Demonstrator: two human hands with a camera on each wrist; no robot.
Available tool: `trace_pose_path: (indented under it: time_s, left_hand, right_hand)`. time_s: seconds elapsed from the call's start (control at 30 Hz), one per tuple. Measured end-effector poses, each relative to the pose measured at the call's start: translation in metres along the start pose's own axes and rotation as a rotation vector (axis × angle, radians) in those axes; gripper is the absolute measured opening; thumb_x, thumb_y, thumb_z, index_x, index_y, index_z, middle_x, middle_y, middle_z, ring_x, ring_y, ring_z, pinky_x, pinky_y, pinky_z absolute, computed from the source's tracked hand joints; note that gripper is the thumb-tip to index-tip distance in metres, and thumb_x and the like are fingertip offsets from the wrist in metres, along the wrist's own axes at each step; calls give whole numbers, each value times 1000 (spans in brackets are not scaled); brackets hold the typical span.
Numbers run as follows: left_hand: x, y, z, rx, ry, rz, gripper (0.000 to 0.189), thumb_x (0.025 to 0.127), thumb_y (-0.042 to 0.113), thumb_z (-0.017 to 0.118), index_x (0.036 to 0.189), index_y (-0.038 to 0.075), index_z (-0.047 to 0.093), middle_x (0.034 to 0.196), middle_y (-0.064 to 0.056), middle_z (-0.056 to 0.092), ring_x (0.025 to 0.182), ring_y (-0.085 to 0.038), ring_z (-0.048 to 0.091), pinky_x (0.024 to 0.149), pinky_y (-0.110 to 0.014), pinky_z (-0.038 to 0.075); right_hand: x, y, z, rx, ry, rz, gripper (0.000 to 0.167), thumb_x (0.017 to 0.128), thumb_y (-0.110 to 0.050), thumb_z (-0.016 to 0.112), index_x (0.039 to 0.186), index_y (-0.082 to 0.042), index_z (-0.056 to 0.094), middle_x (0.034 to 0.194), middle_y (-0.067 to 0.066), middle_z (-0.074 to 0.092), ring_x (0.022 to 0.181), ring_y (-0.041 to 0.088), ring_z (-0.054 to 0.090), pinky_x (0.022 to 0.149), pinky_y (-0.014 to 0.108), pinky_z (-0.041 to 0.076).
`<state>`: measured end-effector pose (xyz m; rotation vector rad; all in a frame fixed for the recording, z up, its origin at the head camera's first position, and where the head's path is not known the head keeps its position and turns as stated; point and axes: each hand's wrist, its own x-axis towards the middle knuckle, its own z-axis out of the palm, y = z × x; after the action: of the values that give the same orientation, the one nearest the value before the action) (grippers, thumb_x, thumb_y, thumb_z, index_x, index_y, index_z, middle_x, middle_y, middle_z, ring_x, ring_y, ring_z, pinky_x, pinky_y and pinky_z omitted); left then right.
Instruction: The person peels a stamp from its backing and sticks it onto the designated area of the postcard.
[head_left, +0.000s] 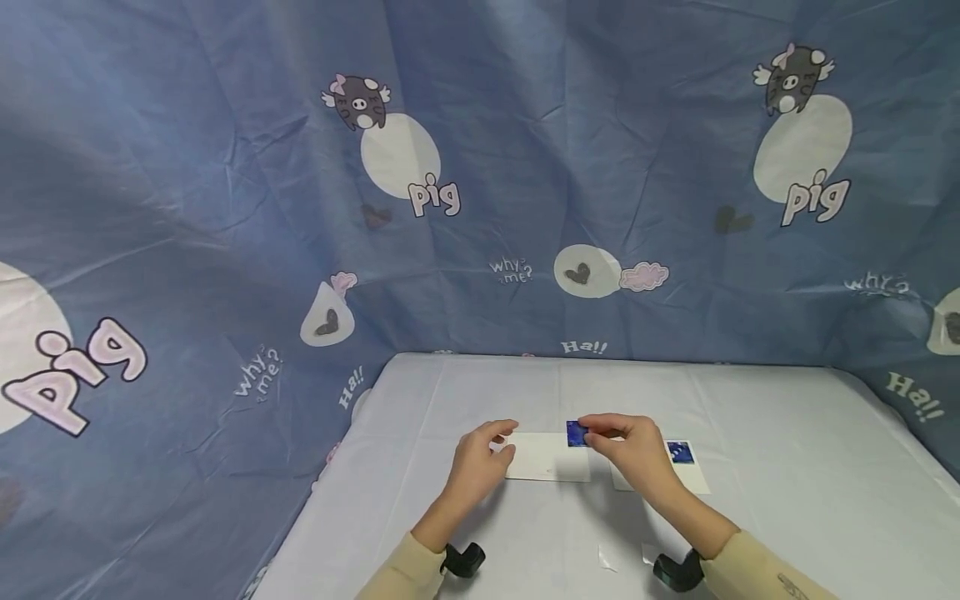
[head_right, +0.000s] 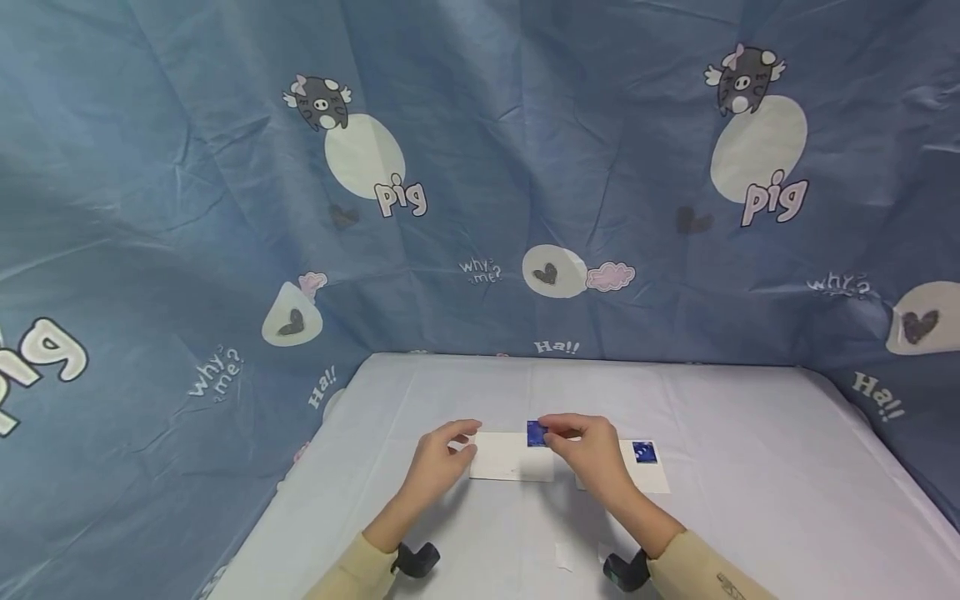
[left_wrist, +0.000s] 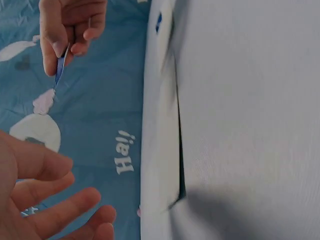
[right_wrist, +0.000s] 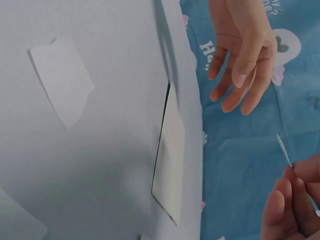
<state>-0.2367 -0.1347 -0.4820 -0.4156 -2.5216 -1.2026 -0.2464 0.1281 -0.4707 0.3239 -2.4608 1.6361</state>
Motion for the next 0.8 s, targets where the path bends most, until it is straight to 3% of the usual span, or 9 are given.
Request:
trace_pose_path:
  time_s: [0.3, 0.63, 0.8]
  left_hand:
    - [8, -24, 2, 143, -131, 4, 39, 91, 11, 70, 130, 12, 68, 132, -7, 65, 126, -28, 57, 104, -48, 45]
    - [14, -41, 1, 270, -237, 61, 44, 91, 17, 72, 135, 12, 64, 137, -8, 62, 128, -27, 55, 107, -45, 43]
    - [14, -47, 1, 314, -289, 83, 48, 92, 20, 71, 138, 11, 61, 143, -11, 56, 135, -37, 47, 110, -53, 38]
  right_hand:
    - [17, 12, 9, -30, -28, 52, 21, 85, -5, 78, 102, -17, 81, 93, -1, 75, 88, 16, 69, 69, 26, 56]
    - [34, 29, 18, -81, -44, 73, 20, 84, 1, 76, 100, -10, 81, 98, 4, 76, 92, 18, 70, 76, 31, 56]
    - [39, 35, 21, -87, -54, 98, 18, 83, 1, 75, 98, -8, 80, 96, 5, 76, 91, 18, 69, 75, 32, 55]
